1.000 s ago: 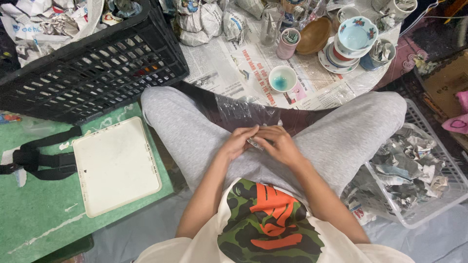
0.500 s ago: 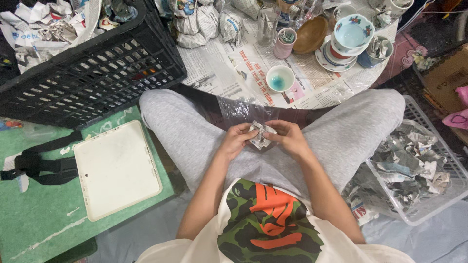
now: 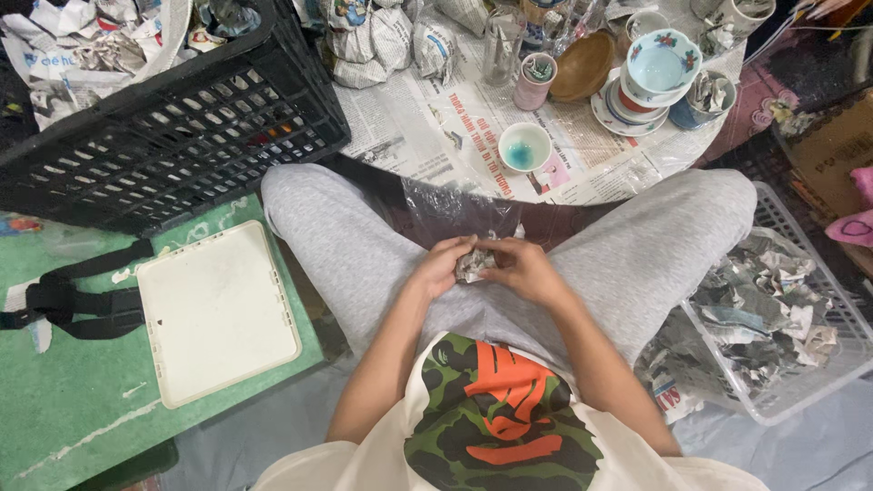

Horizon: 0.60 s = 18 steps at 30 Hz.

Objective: The person sits on the floor and wraps small ceramic cups and bowls with newspaper and plastic wrap. They fold the newspaper around each item, then enclose it in plastic, and place the wrapped items on a nearby table.

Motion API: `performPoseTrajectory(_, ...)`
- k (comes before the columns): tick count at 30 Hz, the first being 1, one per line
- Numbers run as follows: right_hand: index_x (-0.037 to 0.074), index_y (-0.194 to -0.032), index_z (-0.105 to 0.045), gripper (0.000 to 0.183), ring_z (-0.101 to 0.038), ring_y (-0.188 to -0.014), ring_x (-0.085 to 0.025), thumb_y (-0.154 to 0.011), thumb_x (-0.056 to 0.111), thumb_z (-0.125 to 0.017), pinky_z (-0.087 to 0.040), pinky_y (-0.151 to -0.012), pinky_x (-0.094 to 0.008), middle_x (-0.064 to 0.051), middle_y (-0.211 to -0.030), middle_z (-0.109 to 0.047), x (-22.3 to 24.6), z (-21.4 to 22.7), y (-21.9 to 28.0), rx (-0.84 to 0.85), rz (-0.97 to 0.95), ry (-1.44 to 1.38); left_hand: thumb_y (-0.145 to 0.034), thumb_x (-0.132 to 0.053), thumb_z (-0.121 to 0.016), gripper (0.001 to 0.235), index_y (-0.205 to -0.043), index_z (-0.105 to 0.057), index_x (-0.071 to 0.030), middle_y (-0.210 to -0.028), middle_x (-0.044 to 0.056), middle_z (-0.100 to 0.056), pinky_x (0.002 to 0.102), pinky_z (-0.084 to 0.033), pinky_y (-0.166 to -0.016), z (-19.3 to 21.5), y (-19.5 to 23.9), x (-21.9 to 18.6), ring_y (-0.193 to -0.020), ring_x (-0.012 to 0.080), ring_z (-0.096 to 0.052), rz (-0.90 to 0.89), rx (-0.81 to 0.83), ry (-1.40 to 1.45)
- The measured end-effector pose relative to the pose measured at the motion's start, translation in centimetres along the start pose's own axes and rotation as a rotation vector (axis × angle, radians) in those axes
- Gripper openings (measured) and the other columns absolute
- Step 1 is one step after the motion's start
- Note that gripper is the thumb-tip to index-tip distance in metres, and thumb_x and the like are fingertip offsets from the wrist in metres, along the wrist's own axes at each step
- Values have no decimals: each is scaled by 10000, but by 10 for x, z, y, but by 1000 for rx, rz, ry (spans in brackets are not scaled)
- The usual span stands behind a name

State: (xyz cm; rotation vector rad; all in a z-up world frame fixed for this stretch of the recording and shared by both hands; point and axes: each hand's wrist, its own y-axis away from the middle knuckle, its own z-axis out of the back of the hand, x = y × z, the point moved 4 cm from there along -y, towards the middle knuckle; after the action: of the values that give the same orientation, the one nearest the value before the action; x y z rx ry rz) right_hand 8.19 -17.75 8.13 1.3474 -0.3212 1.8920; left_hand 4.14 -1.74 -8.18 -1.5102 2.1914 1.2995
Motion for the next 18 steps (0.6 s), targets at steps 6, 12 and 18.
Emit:
performPoseTrajectory(6, 22, -1148, -746, 358, -693, -1056, -287, -809, 112, -815, -565, -879, -365, -186, -1198, -700, 8, 9, 0, -194, 381, 200, -1056, -244, -625, 305, -1208, -679, 14, -1088, 106, -715, 324, -565, -806, -4, -5, 0, -961, 187, -674, -39, 147, -58)
performPoseTrajectory(12, 5, -1159, -729, 301, -758, -864, -197, -893, 146, -748, -584, -783, -327, -149, -1005, -782, -16, 18, -5, -291, 24, 56, -960, -390, -665, 446, -1223, -725, -36, -1162, -17, -740, 258, -436, -919, -32, 24, -20, -1109, 47, -599, -113, -4, -432)
performPoseTrajectory(18, -34, -1175, -724, 339, -717, -833, -140, -890, 143, -764, -576, -746, -306, -136, -980, -790, -29, 16, -10, -315, 27, 4, -872, -235, -821, 397, -1175, -748, 11, -1098, 72, -768, 262, -544, -867, -43, 38, -25, -966, 127, -695, -287, -13, -423)
